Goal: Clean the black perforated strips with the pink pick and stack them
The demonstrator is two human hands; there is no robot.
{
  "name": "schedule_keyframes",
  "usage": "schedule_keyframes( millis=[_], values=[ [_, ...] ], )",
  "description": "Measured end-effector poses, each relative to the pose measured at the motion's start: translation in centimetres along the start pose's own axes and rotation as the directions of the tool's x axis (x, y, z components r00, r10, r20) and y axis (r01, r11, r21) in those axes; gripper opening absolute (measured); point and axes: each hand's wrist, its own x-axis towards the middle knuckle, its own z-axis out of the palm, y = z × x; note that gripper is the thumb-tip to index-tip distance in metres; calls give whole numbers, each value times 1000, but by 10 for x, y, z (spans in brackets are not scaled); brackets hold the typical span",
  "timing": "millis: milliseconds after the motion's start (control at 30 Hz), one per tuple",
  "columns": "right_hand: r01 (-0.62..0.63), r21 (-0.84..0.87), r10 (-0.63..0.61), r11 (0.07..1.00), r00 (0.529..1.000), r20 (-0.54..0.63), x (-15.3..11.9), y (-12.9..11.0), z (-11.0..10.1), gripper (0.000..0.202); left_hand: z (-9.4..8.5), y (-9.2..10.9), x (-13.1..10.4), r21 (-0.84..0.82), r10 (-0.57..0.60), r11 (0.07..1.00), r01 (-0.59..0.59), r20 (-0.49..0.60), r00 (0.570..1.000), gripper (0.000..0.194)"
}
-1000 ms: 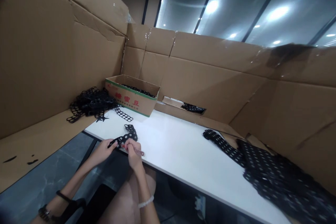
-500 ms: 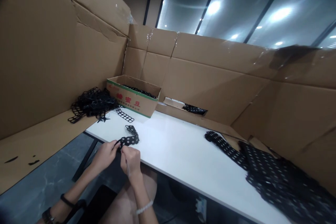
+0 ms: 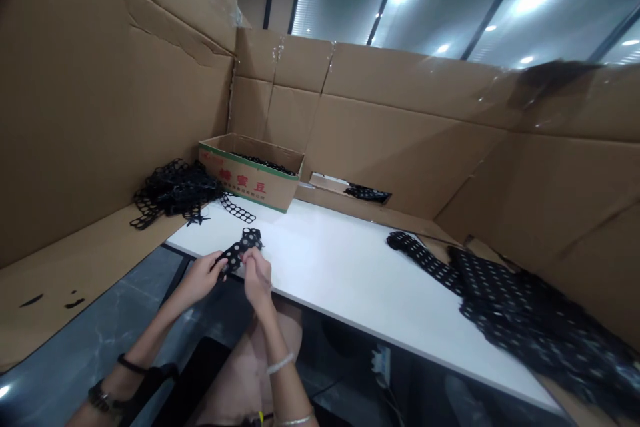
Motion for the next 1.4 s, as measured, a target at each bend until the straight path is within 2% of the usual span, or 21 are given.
schedule_keyframes(
  millis=[67, 133, 200, 333, 567, 833, 967, 1100, 1167, 1300, 1400],
  values=[
    [-62, 255, 74, 965, 997, -39, 2, -5, -6, 19, -8, -6, 3, -61, -77, 995, 75, -31, 997, 31],
    [-51, 380, 87, 923, 993, -76, 2, -12, -9, 20, -14, -12, 5, -106, -152, 983, 148, -28, 988, 35],
    [-40, 384, 55, 923, 998, -28, 0, -19, -7, 20, -16, -17, 7, -138, -178, 974, 178, 11, 984, 37],
    [-82, 294, 31, 952, 984, 173, -1, -26, 7, 18, -12, -18, 6, -165, -148, 973, 163, 97, 984, 39],
    [-116, 342, 40, 932, 974, 222, 3, -17, 17, 18, -11, -18, 5, -121, -137, 981, 150, 106, 985, 40],
    [-89, 151, 54, 985, 974, 220, 1, -11, 17, 18, -12, -21, 5, -98, -125, 986, 138, 124, 984, 39],
    [80, -103, -55, 991, 974, 221, -4, -7, 16, 20, -15, -19, 2, -42, -63, 997, 68, 99, 993, 31],
    [313, -285, -231, 906, 929, 289, -10, -7, 17, 19, -19, -16, 2, 114, -13, 993, 10, 31, 999, 28],
    [392, -347, -294, 852, 906, 303, -11, -7, 19, 19, -19, -13, 2, 230, 23, 973, -20, -13, 1000, 29],
    [438, -463, -336, 771, 897, 289, -9, -5, 28, 23, -13, -2, 0, 398, 36, 917, -15, -44, 998, 25],
    [452, -542, -344, 709, 892, 294, -3, -4, 33, 23, -9, 4, -1, 416, 18, 909, 5, -51, 999, 24]
  ],
)
